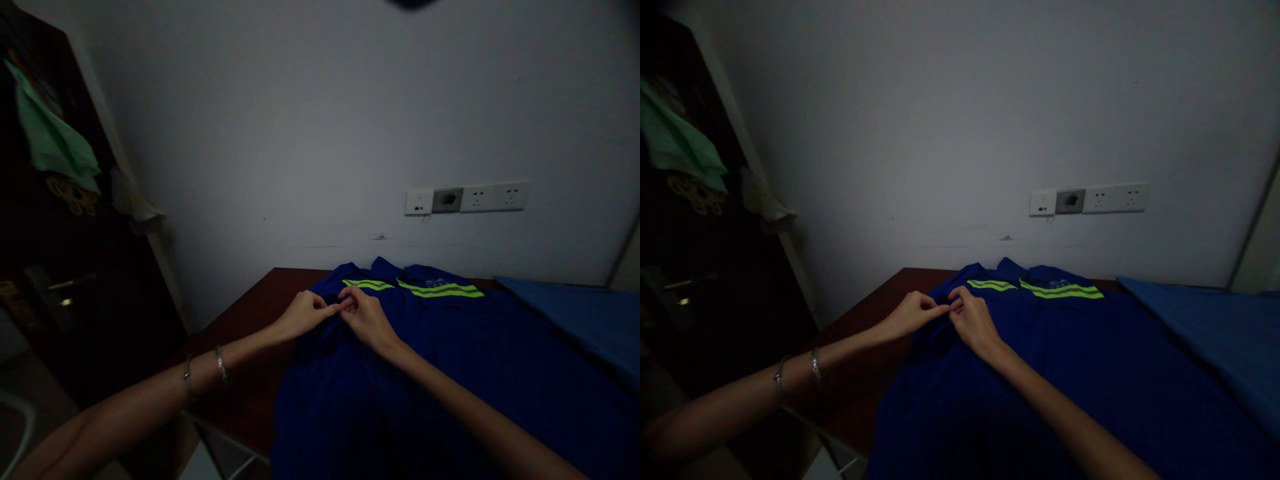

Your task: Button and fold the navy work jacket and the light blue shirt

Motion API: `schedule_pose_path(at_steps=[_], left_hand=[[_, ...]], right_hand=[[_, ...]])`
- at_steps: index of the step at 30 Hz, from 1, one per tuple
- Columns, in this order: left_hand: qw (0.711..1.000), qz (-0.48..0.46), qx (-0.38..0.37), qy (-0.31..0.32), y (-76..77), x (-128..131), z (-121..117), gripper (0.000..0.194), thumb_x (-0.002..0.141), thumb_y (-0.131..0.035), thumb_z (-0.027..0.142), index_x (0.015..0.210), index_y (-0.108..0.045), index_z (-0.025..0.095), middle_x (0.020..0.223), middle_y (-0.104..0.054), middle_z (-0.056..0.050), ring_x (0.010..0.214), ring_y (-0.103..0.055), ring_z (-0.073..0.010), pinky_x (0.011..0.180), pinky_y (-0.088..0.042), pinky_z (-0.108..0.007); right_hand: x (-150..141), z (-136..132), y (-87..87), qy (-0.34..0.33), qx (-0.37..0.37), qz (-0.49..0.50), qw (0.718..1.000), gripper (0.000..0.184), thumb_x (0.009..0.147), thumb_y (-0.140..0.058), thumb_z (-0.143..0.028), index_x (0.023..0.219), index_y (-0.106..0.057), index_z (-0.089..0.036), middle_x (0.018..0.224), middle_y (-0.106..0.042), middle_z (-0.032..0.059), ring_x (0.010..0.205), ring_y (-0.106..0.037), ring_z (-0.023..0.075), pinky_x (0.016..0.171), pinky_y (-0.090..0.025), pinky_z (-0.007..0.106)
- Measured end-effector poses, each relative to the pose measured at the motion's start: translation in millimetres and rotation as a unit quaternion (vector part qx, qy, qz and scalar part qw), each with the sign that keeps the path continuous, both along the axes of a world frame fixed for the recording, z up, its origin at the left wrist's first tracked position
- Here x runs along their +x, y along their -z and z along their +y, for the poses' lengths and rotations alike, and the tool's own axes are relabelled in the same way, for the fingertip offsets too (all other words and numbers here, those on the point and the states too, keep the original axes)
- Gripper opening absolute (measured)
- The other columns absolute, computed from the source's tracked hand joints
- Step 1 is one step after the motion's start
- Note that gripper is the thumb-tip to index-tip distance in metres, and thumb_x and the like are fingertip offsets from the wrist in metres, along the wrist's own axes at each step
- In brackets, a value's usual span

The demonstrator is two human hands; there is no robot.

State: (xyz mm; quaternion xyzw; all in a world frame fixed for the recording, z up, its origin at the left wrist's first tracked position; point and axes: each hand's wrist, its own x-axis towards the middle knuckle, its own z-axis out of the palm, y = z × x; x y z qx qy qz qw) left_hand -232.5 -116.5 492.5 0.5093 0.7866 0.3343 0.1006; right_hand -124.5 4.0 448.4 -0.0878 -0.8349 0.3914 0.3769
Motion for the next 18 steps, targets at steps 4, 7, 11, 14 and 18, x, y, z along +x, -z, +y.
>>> schedule_pose_path(at_steps=[4,7,11,14,18], left_hand=[[0.986,-0.161,-0.054,0.001,5.0,-1.7,5.4,0.045,0.072,-0.053,0.053,0.062,-0.058,0.010,0.043,-0.050,0.001,0.039,-0.050,-0.0102,0.041,-0.039,-0.020],[0.967,-0.252,-0.042,-0.008,5.4,2.5,7.6,0.044,0.069,-0.059,0.052,0.068,-0.061,0.008,0.044,-0.051,0.001,0.042,-0.053,-0.0105,0.045,-0.046,-0.023],[0.954,-0.301,-0.007,-0.012,4.1,8.7,6.5,0.042,0.063,-0.067,0.047,0.069,-0.064,0.006,0.049,-0.053,-0.001,0.048,-0.054,-0.0110,0.047,-0.050,-0.024],[0.945,-0.326,0.019,-0.012,6.5,8.6,5.8,0.038,0.061,-0.070,0.044,0.065,-0.064,0.006,0.050,-0.053,0.000,0.050,-0.053,-0.0099,0.050,-0.051,-0.025],[0.936,-0.348,0.048,-0.017,11.7,5.4,6.1,0.034,0.061,-0.072,0.040,0.059,-0.062,0.008,0.047,-0.048,0.002,0.051,-0.050,-0.0084,0.052,-0.051,-0.025]], right_hand=[[2.8,-1.4,2.3,0.006,0.093,-0.001,0.996,0.023,0.072,-0.051,-0.010,0.092,-0.051,-0.020,0.072,-0.061,-0.0005,0.065,-0.059,0.0124,0.062,-0.044,0.023],[5.6,-1.4,3.0,0.005,0.136,0.002,0.991,0.022,0.074,-0.050,-0.009,0.093,-0.050,-0.020,0.078,-0.061,0.0009,0.071,-0.058,0.0131,0.067,-0.044,0.025],[9.7,-3.2,1.5,-0.003,0.166,0.008,0.986,0.017,0.078,-0.045,-0.010,0.092,-0.049,-0.020,0.084,-0.060,0.0040,0.077,-0.057,0.0152,0.071,-0.044,0.027],[10.9,-3.6,0.8,-0.006,0.166,0.009,0.986,0.017,0.078,-0.044,-0.010,0.090,-0.049,-0.020,0.085,-0.059,0.0046,0.078,-0.057,0.0159,0.072,-0.044,0.028],[9.4,-1.6,2.0,-0.016,0.123,0.027,0.992,0.018,0.075,-0.048,-0.010,0.089,-0.050,-0.021,0.082,-0.060,0.0035,0.075,-0.058,0.0155,0.071,-0.045,0.028]])
